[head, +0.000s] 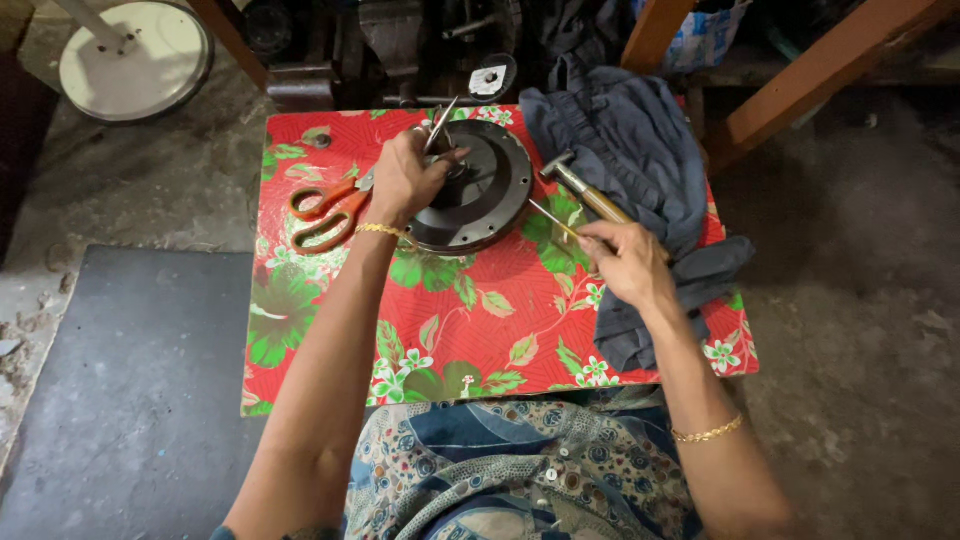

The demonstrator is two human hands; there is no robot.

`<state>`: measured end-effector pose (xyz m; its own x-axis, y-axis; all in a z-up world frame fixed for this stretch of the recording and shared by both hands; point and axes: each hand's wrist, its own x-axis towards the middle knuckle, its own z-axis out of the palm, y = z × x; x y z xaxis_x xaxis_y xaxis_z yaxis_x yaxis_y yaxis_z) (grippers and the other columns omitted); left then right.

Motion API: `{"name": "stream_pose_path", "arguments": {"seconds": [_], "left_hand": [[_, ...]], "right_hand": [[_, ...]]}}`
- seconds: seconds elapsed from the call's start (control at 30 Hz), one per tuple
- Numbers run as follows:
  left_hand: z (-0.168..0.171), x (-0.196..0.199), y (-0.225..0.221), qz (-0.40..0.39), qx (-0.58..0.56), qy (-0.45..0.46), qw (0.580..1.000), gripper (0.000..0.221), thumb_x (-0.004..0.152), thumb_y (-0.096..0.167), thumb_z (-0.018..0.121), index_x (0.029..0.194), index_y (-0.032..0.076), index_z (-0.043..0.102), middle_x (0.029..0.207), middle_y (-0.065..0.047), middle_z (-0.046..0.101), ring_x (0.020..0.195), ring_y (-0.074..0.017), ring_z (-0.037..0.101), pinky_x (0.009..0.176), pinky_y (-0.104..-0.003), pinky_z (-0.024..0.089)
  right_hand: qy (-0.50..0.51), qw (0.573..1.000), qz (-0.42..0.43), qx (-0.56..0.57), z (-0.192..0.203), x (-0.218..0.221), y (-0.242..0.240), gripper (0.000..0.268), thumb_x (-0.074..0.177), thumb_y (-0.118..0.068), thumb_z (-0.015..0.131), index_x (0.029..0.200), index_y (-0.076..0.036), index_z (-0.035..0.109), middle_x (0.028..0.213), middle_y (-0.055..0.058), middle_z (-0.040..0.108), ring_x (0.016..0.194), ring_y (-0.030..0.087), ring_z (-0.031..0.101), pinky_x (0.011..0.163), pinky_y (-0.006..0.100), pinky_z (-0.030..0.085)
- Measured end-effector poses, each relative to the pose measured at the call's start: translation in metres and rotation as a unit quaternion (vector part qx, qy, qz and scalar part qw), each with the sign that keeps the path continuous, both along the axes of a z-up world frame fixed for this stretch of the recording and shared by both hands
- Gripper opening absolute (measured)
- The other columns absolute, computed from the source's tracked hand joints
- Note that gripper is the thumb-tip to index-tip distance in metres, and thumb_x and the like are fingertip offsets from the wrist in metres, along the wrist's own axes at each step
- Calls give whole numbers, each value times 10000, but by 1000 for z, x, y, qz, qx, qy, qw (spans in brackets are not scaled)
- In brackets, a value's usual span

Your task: The person uses a screwdriver to loosen and remove screws from the end cap of an electrical motor. They then use a hammer to gently tap the end cap to loosen it from the motor body.

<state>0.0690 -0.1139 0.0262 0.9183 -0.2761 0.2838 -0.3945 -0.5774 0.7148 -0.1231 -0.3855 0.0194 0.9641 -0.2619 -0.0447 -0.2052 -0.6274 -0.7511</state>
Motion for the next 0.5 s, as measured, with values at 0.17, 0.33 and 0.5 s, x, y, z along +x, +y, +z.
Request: {"name": "stream_pose_path", "arguments": {"seconds": [0.17,0.33,0.5], "left_hand": [[2,-5,9,-38,-31,36,998,428,842,418,828,1054,53,757,859,-134,756,785,-273,759,732,-397,561],[6,-18,28,2,-86,-61,994,684,707,423,917,1140,-43,667,954,-168,762,835,-260,751,743,-382,582],[-6,-38,53,157,20,133,978,700,744,520,923,980,-88,669,812,-238,708,700,-307,667,660,-448,523]], "right_hand": [[70,963,9,261,-25,5,-14,237,972,-191,661,1159,-77,752,636,5,626,490,60,494,433,242,357],[152,849,39,505,-26,1,-10,283,1026,-213,557,1181,-39,718,630,-19,542,444,44,396,396,203,302],[137,919,-9,371,-18,0,1,282,1016,-219,549,1164,-62,730,598,-3,546,427,63,386,373,229,277]]}}
